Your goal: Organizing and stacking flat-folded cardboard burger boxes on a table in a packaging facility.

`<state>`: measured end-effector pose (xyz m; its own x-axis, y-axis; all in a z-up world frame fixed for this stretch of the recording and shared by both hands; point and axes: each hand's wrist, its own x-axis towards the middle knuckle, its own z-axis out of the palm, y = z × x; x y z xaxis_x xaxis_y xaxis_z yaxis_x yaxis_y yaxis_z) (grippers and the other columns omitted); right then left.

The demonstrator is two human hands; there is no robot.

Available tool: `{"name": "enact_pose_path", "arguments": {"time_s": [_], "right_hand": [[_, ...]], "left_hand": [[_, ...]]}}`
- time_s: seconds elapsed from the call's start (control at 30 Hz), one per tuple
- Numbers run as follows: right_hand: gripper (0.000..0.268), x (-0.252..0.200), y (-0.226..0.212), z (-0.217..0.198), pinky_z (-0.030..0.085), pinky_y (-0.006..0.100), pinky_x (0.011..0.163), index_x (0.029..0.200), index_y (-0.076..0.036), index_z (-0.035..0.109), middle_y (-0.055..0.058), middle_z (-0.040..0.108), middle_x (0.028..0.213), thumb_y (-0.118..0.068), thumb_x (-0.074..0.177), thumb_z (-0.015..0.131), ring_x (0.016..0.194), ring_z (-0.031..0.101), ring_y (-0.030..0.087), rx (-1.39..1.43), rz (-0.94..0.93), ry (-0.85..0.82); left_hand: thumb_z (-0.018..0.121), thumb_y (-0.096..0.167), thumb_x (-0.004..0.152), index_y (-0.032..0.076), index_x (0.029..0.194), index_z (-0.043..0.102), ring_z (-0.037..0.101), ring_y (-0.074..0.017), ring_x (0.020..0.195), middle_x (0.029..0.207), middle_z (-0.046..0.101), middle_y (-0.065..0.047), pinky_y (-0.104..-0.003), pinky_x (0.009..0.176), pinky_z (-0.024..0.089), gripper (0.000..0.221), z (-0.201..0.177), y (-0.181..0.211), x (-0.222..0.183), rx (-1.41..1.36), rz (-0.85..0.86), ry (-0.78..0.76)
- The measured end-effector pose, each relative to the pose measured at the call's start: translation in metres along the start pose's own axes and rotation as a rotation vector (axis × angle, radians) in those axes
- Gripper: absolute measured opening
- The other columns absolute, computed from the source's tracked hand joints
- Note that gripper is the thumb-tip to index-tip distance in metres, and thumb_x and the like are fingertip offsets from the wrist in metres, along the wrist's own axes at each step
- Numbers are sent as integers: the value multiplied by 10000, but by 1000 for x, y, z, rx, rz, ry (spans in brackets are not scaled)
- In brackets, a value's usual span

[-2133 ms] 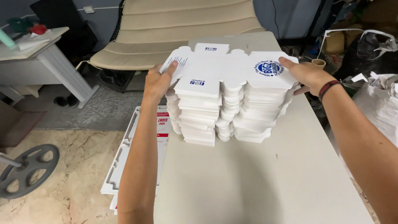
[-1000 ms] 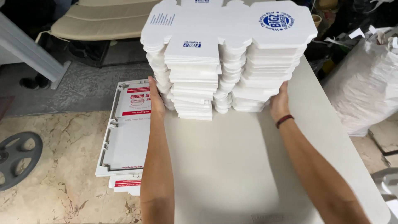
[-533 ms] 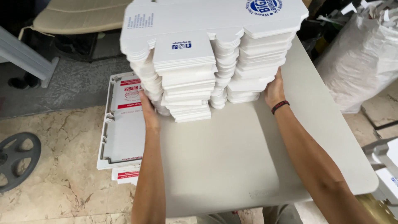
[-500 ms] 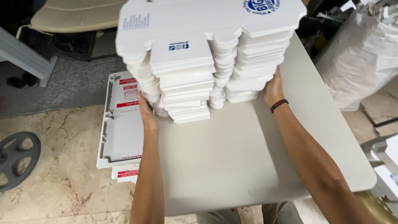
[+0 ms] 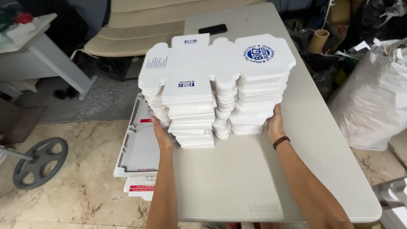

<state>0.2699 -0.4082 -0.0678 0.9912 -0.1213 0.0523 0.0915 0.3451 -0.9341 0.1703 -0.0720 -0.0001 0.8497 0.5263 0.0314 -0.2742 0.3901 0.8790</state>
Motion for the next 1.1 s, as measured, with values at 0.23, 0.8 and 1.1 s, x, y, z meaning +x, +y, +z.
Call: {"name": "enact_pose_path", "arguments": {"time_s": [0.23,0.8,1.1], "right_hand": [[808,22,-94,-33,238,667,1199,1603,-56,289,215,395,1590,-632,1056,139,1463,344,491,-33,130,-11],[819,38,-291,90,642,470,565,1276,165,608,400,653,1141,-355,716,901,757,734,428,-1211,162,64],[595,34,-316,104,600,365,750,1286,-49,579,103,662,1197,-443,893,788,835,686,243,-1174,361,22]], "left_hand": [[148,813,1005,71,1664,87,28,-479,1559,1701,56,-261,-690,1238,-40,995,-77,28,85,232,190,-12],[838,508,779,-74,1389,562,677,-541,951,1269,615,-360,-544,571,630,887,122,221,55,1465,-83,-240],[647,740,851,137,1280,604,683,-279,1095,1237,692,-35,-421,851,542,742,124,211,72,1778,-199,-235]]}}
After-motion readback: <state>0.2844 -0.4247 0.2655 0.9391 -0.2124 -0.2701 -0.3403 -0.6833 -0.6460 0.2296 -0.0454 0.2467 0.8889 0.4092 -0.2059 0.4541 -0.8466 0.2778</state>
